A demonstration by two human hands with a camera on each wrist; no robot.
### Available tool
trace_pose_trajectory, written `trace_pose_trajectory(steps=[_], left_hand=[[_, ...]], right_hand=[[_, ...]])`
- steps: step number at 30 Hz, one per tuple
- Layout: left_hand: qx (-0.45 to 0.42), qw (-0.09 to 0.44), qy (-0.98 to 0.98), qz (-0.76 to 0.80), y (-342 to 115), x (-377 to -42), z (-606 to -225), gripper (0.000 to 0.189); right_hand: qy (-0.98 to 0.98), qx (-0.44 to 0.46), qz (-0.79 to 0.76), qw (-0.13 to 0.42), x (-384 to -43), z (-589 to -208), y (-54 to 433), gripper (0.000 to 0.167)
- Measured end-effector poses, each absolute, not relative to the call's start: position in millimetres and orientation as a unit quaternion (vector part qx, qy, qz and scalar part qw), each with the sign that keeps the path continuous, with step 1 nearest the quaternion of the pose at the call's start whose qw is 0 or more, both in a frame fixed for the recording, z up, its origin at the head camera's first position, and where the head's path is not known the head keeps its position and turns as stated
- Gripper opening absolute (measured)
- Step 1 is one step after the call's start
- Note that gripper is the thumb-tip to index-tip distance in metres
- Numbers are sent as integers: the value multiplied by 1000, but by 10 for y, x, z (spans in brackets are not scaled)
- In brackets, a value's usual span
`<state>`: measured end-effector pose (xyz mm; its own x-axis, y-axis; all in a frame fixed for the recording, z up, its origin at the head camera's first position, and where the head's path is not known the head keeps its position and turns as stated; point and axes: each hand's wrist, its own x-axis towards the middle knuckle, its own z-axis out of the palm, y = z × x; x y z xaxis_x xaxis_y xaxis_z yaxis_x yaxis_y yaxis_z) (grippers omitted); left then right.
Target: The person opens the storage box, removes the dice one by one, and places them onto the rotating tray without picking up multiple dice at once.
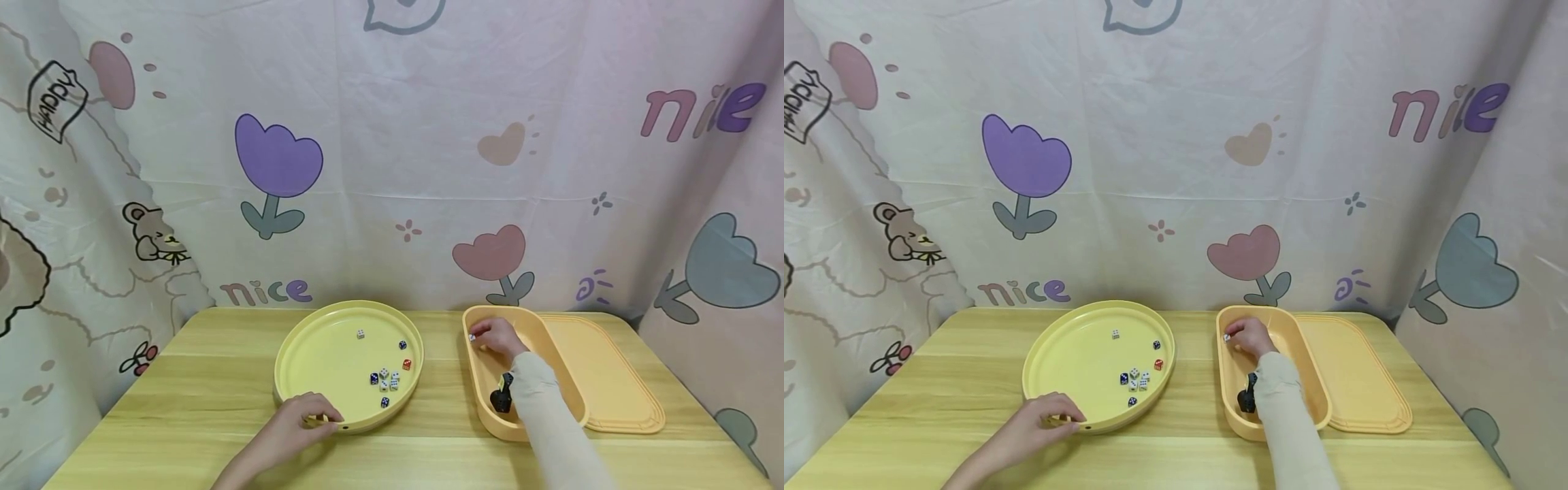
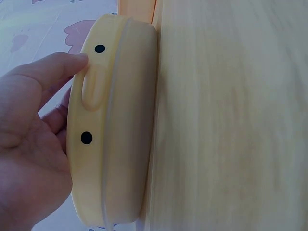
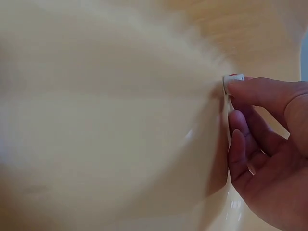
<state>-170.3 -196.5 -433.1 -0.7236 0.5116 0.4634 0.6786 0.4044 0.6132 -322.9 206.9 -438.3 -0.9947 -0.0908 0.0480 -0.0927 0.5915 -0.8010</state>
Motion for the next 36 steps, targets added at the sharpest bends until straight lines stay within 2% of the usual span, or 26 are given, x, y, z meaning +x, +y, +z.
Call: trace_pose_trajectory(steps=[7, 19, 25, 27, 32, 34, 36], left_hand=[[-359, 100, -832, -412, -1963, -1702, -4326, 9], [-361, 100, -832, -409, -1960, -1695, -4310, 9], [-361, 106, -831, -410, -1961, -1700, -4312, 10], [-361, 106, -831, -410, -1961, -1701, -4317, 10], [-364, 105, -828, -414, -1956, -1705, -4336, 9], [-364, 104, -827, -415, -1958, -1706, -4338, 8], [-363, 103, -828, -415, -1963, -1706, -4336, 8]], right_hand=[[-906, 63, 419, 16, -3227, -4386, 2052, 15], [-905, 55, 421, 22, -3222, -4396, 2054, 12], [-904, 79, 420, 20, -3258, -4405, 2089, 11], [-893, 116, 435, 25, -3294, -4427, 2134, 7], [-878, 143, 456, -12, -3238, -4290, 2135, 8], [-885, 126, 447, -30, -3183, -4177, 2103, 12], [-887, 129, 442, -27, -3173, -4116, 2107, 12]])
